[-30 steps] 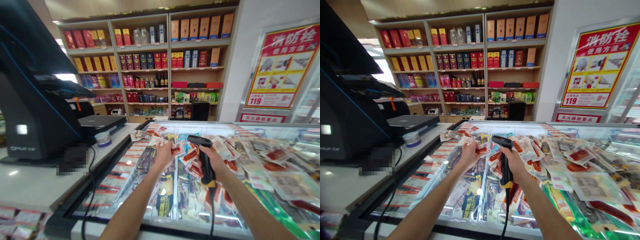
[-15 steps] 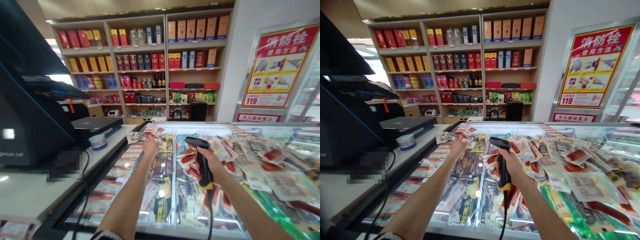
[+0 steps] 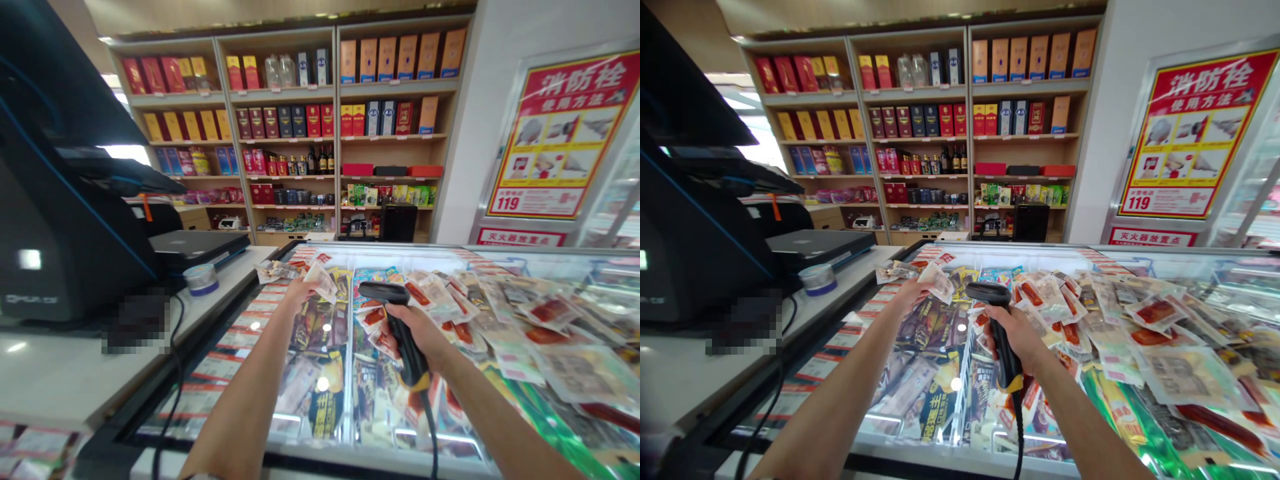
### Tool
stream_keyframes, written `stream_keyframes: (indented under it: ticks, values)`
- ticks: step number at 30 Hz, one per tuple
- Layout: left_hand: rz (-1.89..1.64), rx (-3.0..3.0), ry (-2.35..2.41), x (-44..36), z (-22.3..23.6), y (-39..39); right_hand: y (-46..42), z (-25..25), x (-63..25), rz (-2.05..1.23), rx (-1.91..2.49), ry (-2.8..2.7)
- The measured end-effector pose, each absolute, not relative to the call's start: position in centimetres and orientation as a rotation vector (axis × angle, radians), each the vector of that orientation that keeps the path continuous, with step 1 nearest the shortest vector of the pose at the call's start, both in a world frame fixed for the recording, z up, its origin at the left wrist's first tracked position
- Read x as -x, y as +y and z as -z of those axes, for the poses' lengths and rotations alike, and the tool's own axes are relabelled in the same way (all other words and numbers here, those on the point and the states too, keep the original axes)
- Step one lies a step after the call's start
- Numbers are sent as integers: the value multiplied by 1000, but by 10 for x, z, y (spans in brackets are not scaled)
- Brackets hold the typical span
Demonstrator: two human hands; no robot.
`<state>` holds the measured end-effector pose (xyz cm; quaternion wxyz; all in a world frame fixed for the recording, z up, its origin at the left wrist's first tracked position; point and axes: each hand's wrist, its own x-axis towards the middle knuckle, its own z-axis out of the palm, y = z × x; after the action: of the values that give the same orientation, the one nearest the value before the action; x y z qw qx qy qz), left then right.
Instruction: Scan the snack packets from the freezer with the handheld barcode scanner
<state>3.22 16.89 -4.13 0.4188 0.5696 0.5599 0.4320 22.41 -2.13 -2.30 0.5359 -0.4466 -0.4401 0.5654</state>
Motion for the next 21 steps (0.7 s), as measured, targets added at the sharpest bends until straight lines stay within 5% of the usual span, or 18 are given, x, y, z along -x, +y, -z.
stream_keyframes:
  ticks: [21]
  values:
    - [-1101, -1355, 1180, -9, 26, 175, -26, 26, -218, -1439, 1119, -1110]
